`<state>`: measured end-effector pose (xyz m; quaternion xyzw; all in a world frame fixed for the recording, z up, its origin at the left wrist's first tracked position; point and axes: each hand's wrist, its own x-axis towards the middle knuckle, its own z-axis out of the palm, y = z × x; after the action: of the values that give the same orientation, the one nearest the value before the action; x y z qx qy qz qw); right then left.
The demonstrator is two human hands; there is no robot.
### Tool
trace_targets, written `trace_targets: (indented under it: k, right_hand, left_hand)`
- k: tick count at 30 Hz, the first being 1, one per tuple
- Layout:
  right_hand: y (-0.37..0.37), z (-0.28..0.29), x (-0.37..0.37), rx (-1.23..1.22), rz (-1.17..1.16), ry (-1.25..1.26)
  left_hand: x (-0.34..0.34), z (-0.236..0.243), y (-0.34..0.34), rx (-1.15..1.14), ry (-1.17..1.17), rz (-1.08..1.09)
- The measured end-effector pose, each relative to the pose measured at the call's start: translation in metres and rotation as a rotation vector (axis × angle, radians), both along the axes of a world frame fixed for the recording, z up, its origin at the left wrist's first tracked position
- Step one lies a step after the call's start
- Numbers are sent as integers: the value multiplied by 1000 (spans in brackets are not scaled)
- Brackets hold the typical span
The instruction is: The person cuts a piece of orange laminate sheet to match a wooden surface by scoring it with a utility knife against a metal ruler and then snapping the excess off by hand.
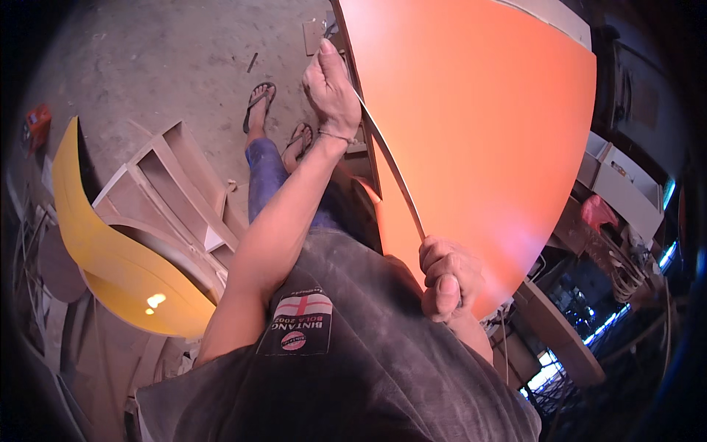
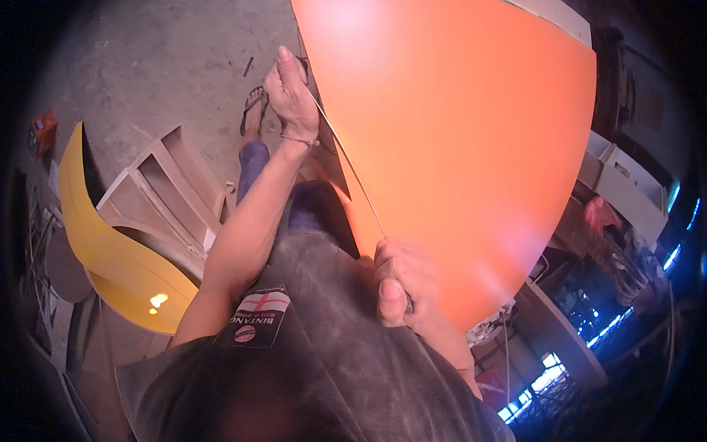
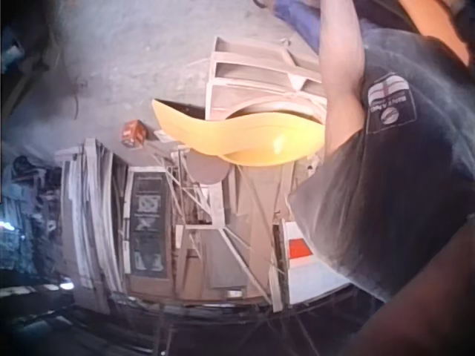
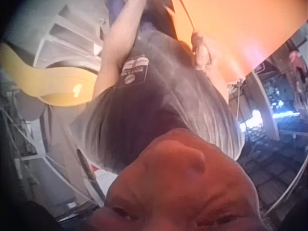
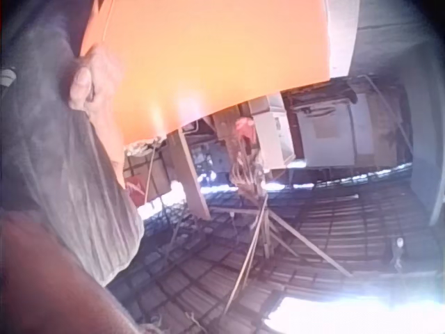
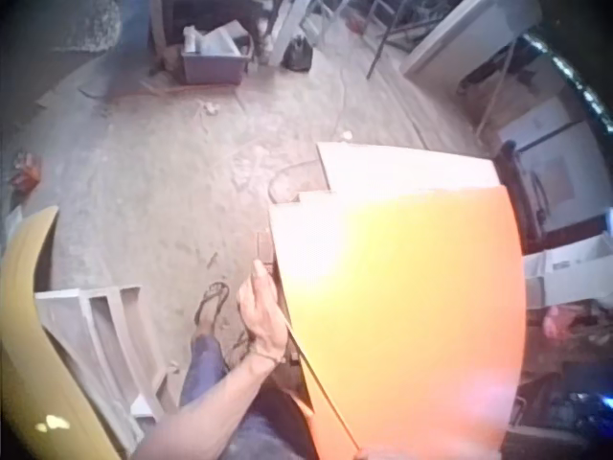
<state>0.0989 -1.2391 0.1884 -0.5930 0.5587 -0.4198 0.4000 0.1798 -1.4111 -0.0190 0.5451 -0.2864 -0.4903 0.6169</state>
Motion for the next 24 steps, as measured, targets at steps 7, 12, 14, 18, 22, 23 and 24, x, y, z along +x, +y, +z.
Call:
trace_targets:
  k: [7,12,14,18,22,23,24]
  right_hand:
    - [27,-30,0,197,-53,34]
    - [24,-9,8,153,-75,17]
    - [20,-5,2,92,13,58]
    - [26,-23,5,156,32,108]
    - [39,-7,-5,174,13,20]
    - [34,-10,2,197,49,49]
    - [32,-17,5,227,43,91]
  left_hand:
    - [-5,-51,14,151,-208,-159]
    - [2,-63,17,300,-165,-405]
    - [-8,-52,38,298,-43,-341]
    - [-25,-92,55,201,33,-150]
    - [-17,-71,62,199,243,-260]
    - [-14,-113,72,165,483,-174]
    - [-13,-111,65,146,503,-148]
